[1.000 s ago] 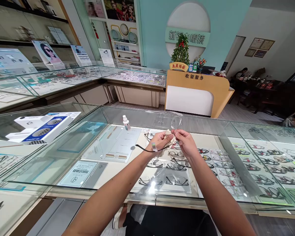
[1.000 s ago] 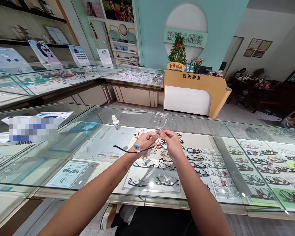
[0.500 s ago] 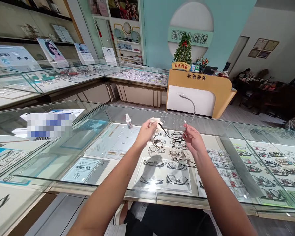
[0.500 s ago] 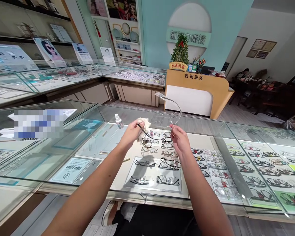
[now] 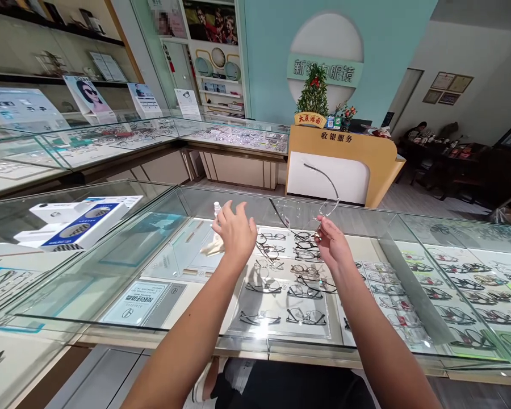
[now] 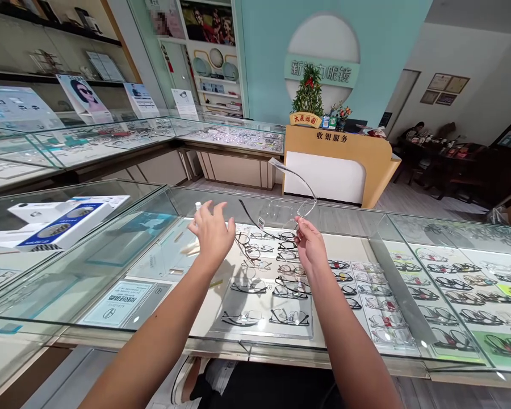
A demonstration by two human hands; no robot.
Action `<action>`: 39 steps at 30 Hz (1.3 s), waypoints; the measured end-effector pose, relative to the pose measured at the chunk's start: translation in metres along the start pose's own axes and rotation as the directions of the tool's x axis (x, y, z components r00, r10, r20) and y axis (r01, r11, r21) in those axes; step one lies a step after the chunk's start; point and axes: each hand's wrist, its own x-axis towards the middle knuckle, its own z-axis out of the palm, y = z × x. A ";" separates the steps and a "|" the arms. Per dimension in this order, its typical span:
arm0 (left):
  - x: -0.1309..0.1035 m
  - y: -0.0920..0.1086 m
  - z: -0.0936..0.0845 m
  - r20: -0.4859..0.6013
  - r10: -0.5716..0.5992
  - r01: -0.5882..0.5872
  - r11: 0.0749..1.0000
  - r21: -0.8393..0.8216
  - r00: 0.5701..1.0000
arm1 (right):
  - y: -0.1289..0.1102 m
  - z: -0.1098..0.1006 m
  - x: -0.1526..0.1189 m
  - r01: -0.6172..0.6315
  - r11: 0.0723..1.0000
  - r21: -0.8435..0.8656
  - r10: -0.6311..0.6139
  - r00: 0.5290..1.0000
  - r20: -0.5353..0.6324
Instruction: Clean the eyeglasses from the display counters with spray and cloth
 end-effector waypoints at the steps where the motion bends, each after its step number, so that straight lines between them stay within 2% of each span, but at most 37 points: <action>1: -0.003 0.005 -0.001 -0.082 0.048 -0.053 0.997 -0.057 0.996 | 0.000 -0.001 0.001 0.002 1.000 0.005 -0.002 1.000 -0.011; 3: -0.012 0.015 -0.003 -0.243 0.171 -0.215 0.962 -0.168 0.955 | 0.000 -0.001 0.001 0.015 1.000 0.006 -0.015 0.999 -0.039; 5: -0.023 0.026 -0.003 -0.334 0.333 -0.416 0.882 -0.221 0.882 | 0.000 -0.002 0.001 0.035 0.999 0.004 -0.035 0.996 -0.077; 7: -0.036 0.037 -0.002 -0.312 0.487 -0.564 0.790 -0.240 0.816 | 0.000 -0.001 -0.002 0.045 0.999 -0.001 -0.045 0.994 -0.102; 8: -0.042 0.041 0.000 -0.277 0.539 -0.601 0.759 -0.251 0.796 | 0.000 0.000 -0.003 0.044 0.999 -0.004 -0.045 0.993 -0.107; 10: -0.050 0.047 0.003 -0.214 0.587 -0.624 0.735 -0.265 0.781 | 0.000 0.001 -0.005 0.034 0.999 -0.009 -0.035 0.994 -0.102; 13: -0.053 0.048 0.009 -0.187 0.585 -0.614 0.746 -0.258 0.789 | 0.001 0.004 -0.008 0.011 1.000 -0.004 -0.011 0.996 -0.085; 19: -0.046 0.042 0.013 -0.238 0.548 -0.596 0.762 -0.252 0.802 | 0.006 0.007 -0.010 -0.028 0.999 -0.028 0.026 0.998 -0.063; 23: -0.042 0.041 0.011 -0.230 0.538 -0.583 0.717 -0.382 0.811 | 0.010 0.008 -0.009 -0.021 0.998 -0.054 0.016 0.995 -0.095; 27: -0.041 0.039 0.008 -0.153 0.497 -0.486 0.656 -0.578 0.854 | 0.014 0.008 -0.009 -0.010 0.996 -0.088 0.001 0.995 -0.097; 30: -0.041 0.039 0.005 -0.088 0.425 -0.379 0.673 -0.635 0.901 | 0.016 0.008 -0.009 -0.016 0.995 -0.096 0.008 0.996 -0.084; 33: -0.039 0.039 0.002 -0.054 0.382 -0.322 0.685 -0.654 0.922 | 0.020 0.007 -0.007 -0.033 0.991 -0.131 0.017 0.993 -0.120; 35: -0.037 0.038 0.001 -0.048 0.378 -0.315 0.687 -0.655 0.925 | 0.020 0.004 -0.003 0.008 0.981 -0.192 -0.052 0.973 -0.225; 37: -0.034 0.036 0.000 -0.046 0.380 -0.315 0.687 -0.654 0.924 | 0.016 -0.002 0.001 0.124 0.949 -0.289 -0.216 0.924 -0.314; 39: -0.031 0.035 -0.002 -0.043 0.388 -0.318 0.681 -0.659 0.921 | 0.010 -0.006 0.003 0.272 0.877 -0.396 -0.405 0.863 -0.303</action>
